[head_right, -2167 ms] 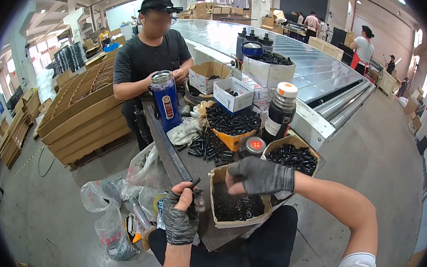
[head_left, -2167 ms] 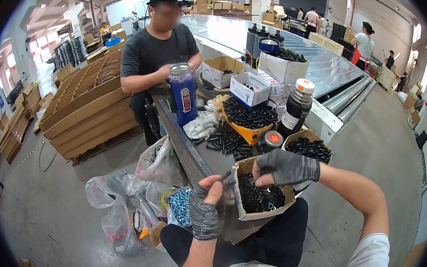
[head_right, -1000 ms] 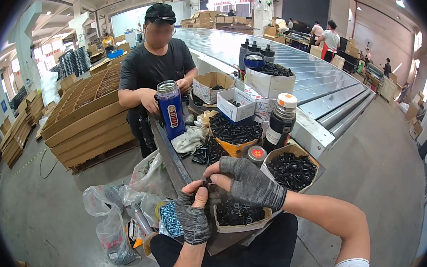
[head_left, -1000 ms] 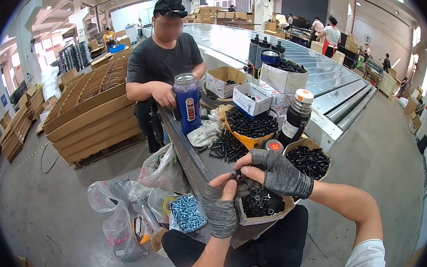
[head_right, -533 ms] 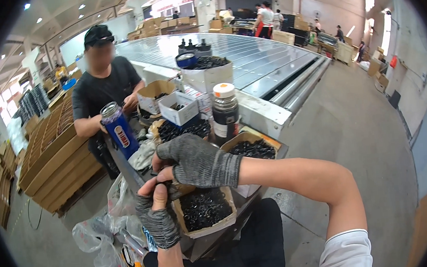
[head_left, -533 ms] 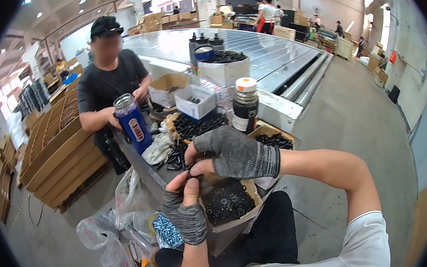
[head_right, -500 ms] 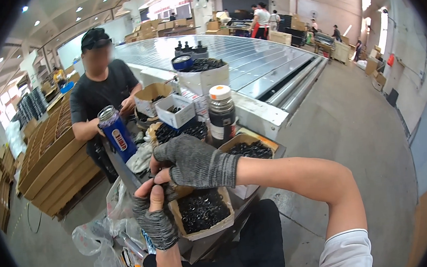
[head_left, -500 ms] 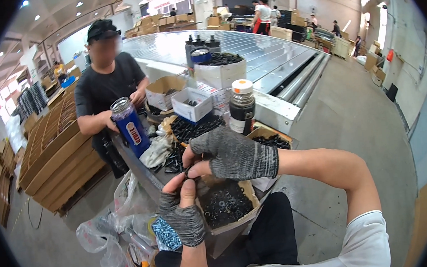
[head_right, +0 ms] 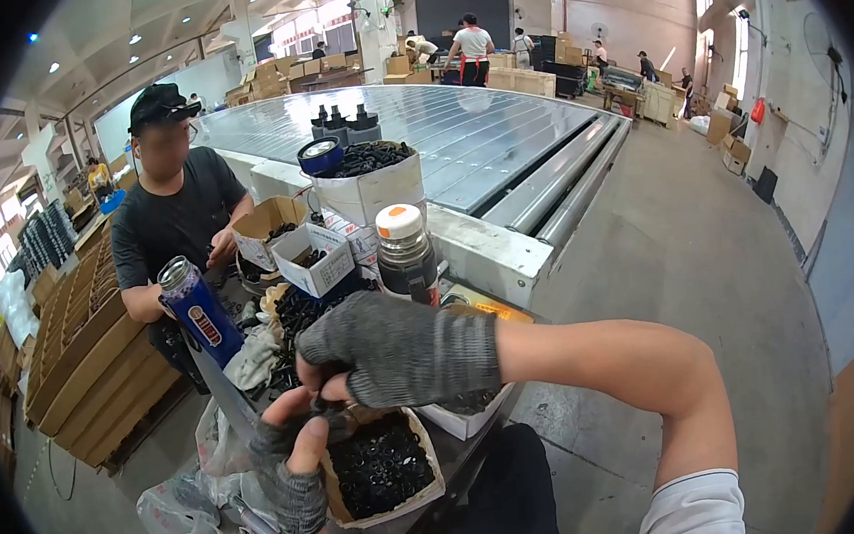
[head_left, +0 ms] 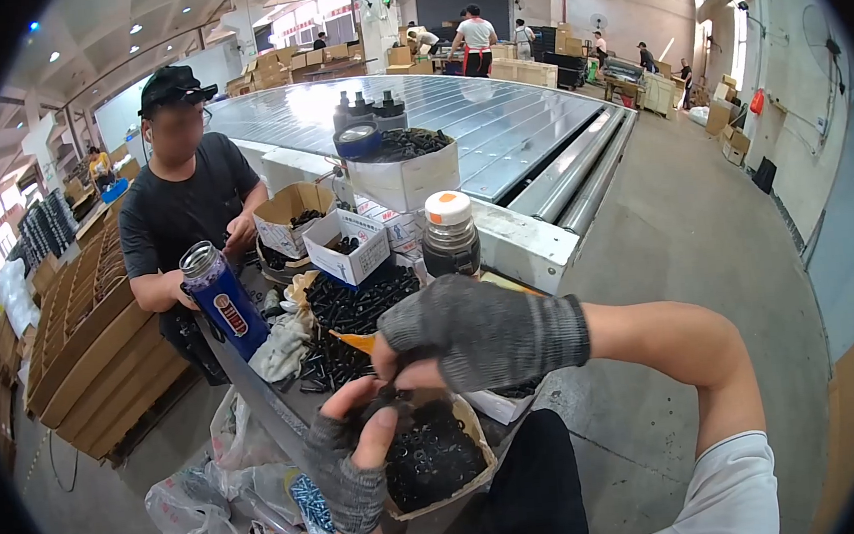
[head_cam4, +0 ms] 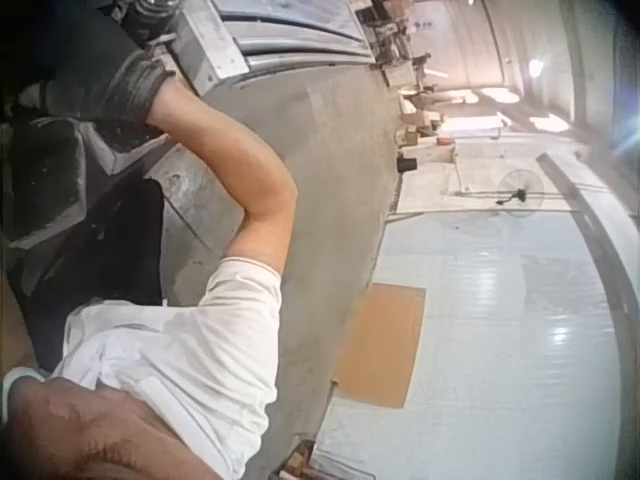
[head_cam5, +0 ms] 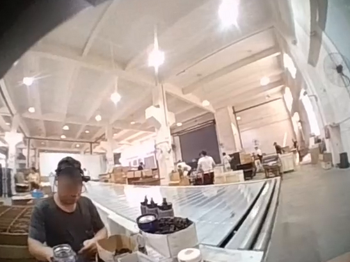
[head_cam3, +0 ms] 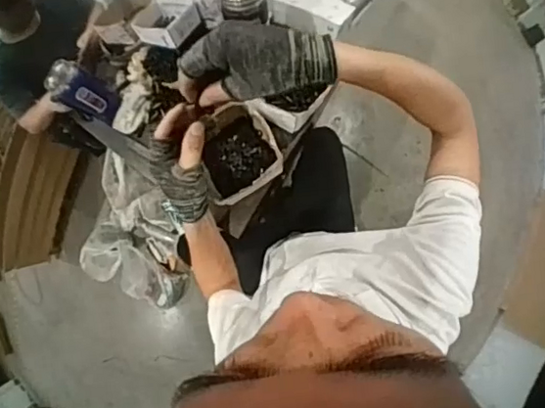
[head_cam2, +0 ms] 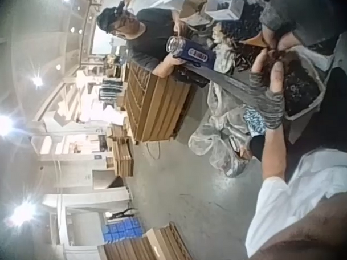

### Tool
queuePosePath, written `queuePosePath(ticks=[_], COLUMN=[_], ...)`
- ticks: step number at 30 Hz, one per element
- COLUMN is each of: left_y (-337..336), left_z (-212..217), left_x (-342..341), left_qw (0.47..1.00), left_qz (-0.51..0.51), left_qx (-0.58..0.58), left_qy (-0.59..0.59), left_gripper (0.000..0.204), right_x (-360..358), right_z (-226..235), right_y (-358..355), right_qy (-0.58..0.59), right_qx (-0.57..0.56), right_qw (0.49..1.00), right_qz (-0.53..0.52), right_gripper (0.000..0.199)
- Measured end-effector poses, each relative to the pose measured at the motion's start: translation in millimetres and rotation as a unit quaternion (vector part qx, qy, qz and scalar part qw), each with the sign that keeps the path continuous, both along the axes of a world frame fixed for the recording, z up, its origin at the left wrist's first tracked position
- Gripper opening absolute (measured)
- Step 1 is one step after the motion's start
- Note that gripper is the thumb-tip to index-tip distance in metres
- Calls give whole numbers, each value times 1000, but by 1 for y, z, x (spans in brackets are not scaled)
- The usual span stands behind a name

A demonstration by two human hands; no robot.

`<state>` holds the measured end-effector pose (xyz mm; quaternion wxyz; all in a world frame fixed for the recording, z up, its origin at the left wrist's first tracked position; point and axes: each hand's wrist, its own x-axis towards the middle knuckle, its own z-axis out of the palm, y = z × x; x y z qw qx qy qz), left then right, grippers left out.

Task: Assembling small black plastic components by hand at a workbench.

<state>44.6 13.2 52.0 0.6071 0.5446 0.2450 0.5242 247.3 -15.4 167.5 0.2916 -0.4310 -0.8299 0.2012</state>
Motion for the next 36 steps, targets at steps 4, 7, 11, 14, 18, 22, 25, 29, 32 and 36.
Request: queuePosePath(ticks=[4, 7, 11, 14, 18, 22, 25, 29, 32, 36], left_y=[5, 9, 14, 14, 15, 12, 6, 9, 9, 14], left_z=[-23, -56, -79, -82, -85, -82, -85, -89, -84, -73], left_x=[-15, -26, -39, -34, -36, -38, -30, -35, -38, -51], left_qw=[991, 982, 986, 984, 983, 982, 976, 975, 974, 979], left_qz=[126, 188, 160, 174, 179, 181, 214, 214, 213, 159], left_qx=[40, -15, -48, -38, -17, -20, -47, -43, -31, 57], left_qy=[-2, -11, -8, 4, 48, 42, 9, 41, 67, 118], left_gripper=[23, 18, 16, 15, 14, 16, 18, 18, 13, 12], right_x=[43, 69, 106, 106, 103, 99, 103, 100, 94, 87], right_z=[1, -11, -42, -55, -90, -94, -106, -98, -95, -85], right_y=[-18, -28, -34, -36, -45, -48, -55, -61, -61, -57], right_qy=[-94, -155, -171, -125, -131, -198, -229, -248, -267, -273], right_qx=[51, 11, 14, 61, 77, 19, 73, 24, 48, 58], right_qw=[994, 984, 977, 986, 981, 973, 965, 962, 957, 957], right_qz=[-38, -83, -126, -97, -122, -115, -108, -111, -106, -84], right_gripper=[12, 12, 12, 15, 20, 38, 41, 43, 44, 44])
